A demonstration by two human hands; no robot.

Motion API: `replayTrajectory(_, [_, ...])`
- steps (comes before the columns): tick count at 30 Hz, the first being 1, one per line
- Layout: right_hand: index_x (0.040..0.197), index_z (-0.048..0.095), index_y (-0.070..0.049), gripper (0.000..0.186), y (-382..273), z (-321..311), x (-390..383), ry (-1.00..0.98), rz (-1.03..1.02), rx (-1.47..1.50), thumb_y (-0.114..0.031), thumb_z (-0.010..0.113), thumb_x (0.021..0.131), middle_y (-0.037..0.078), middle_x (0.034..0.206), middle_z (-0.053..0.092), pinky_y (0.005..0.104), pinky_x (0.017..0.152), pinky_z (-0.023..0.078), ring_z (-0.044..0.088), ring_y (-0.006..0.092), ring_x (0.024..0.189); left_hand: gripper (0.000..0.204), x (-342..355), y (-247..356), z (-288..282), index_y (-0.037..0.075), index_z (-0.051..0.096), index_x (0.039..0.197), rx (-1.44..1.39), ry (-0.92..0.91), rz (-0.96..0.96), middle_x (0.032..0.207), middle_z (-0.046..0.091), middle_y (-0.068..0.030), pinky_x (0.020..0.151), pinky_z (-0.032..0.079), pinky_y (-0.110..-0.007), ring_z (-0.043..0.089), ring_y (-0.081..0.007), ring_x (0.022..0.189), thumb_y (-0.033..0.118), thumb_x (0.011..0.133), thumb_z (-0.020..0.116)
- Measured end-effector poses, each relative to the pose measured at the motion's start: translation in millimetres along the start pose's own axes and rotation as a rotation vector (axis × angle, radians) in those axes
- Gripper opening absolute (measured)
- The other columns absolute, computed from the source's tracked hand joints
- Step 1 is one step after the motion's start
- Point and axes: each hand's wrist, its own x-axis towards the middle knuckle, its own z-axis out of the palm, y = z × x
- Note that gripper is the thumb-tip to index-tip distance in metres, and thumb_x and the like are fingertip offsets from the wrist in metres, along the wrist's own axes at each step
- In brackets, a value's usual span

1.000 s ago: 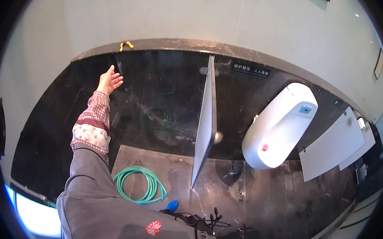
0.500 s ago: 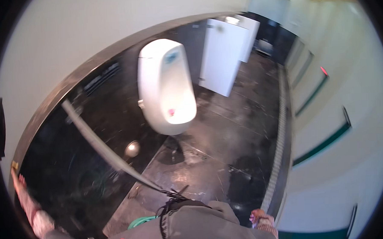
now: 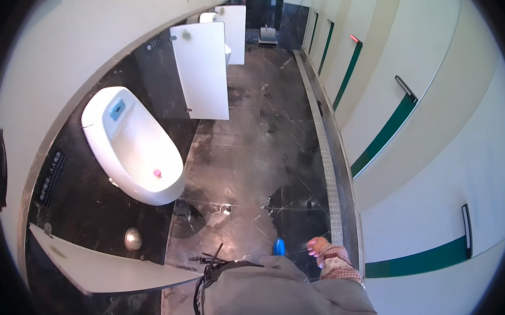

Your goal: Using pliers to adjust or repair a hose fitting connected to a pipe in a restroom.

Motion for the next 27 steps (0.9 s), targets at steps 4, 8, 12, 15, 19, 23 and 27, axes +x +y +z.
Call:
replayTrajectory(4, [0.093, 0.059, -0.008, 0.017, -46.8, -38.8, -11.9, 0.288, 0.001, -0.065, -0.006, 0.048, 0.080, 0.009, 0.079, 0.062, 0.0303, 0.045, 0.045, 0.061, 0.0205, 0.063, 0.018, -80.0, 6.8, 46.2, 0.010, 0.058, 0.095, 0.015, -0.071, -0.255, 0.085, 0.059, -0.0154, 0.055, 0.048, -0.037, 0.057, -0.0174, 0.068, 0.020, 0.083, 0.048])
replayTrajectory(8, [0.088, 0.063, -0.006, 0.016, 70.3, -258.1, 112.1, 0.562, -0.006, -0.196, -0.012, 0.050, 0.078, 0.014, 0.083, 0.063, 0.0379, 0.060, 0.049, 0.062, 0.0271, 0.075, 0.019, -198.4, 57.2, 148.7, 0.009, 0.057, 0.093, -0.047, -0.213, -0.549, 0.082, 0.059, -0.0127, 0.057, 0.048, -0.036, 0.057, -0.0175, 0.067, 0.023, 0.083, 0.048])
replayTrajectory(12, [0.085, 0.064, -0.006, 0.020, 16.9, -303.1, 210.5, 0.454, -0.352, -0.876, -0.020, 0.055, 0.074, 0.013, 0.085, 0.063, 0.0409, 0.074, 0.048, 0.061, 0.0302, 0.085, 0.021, -279.4, 104.5, 213.1, 0.009, 0.057, 0.091, -0.077, -0.296, -0.839, 0.079, 0.059, -0.0100, 0.058, 0.048, -0.035, 0.057, -0.0175, 0.067, 0.026, 0.083, 0.047])
replayTrajectory(15, [0.093, 0.058, -0.008, 0.014, -222.6, -172.4, 121.4, 0.158, -0.146, 0.061, -0.017, 0.055, 0.081, 0.008, 0.079, 0.062, 0.0301, 0.049, 0.047, 0.059, 0.0186, 0.061, 0.023, -337.3, 137.3, 231.5, 0.009, 0.056, 0.090, -0.140, -0.271, -1.069, 0.076, 0.059, -0.0079, 0.059, 0.048, -0.035, 0.057, -0.0176, 0.066, 0.028, 0.082, 0.047])
replayTrajectory(19, [0.101, 0.056, -0.007, 0.023, -365.4, -159.9, 160.0, 0.064, -0.322, -0.037, -0.020, 0.059, 0.083, 0.006, 0.085, 0.062, 0.0277, 0.058, 0.050, 0.062, 0.0163, 0.070, 0.025, -428.7, 205.1, 328.0, 0.008, 0.056, 0.088, -0.242, -0.363, -1.388, 0.073, 0.059, -0.0052, 0.060, 0.048, -0.034, 0.057, -0.0176, 0.065, 0.031, 0.082, 0.047])
replayTrajectory(23, [0.100, 0.057, -0.007, 0.020, -455.4, -190.4, 224.7, 0.059, -0.490, -0.202, -0.019, 0.058, 0.083, 0.006, 0.083, 0.062, 0.0252, 0.056, 0.048, 0.061, 0.0143, 0.068, 0.027, -471.6, 298.1, 422.1, 0.008, 0.055, 0.087, -0.337, -0.422, -1.591, 0.071, 0.059, -0.0032, 0.061, 0.048, -0.034, 0.057, -0.0177, 0.065, 0.033, 0.082, 0.046])
replayTrajectory(27, [0.091, 0.056, -0.005, 0.017, -464.1, -267.7, 286.8, 0.207, -0.360, 0.071, -0.020, 0.056, 0.083, 0.007, 0.071, 0.059, 0.0270, 0.049, 0.046, 0.057, 0.0153, 0.058, 0.027, -528.8, 409.3, 534.3, 0.007, 0.058, 0.083, -0.613, -0.601, -1.558, 0.076, 0.063, -0.0039, 0.068, 0.051, -0.041, 0.061, -0.0228, 0.070, 0.029, 0.083, 0.044])
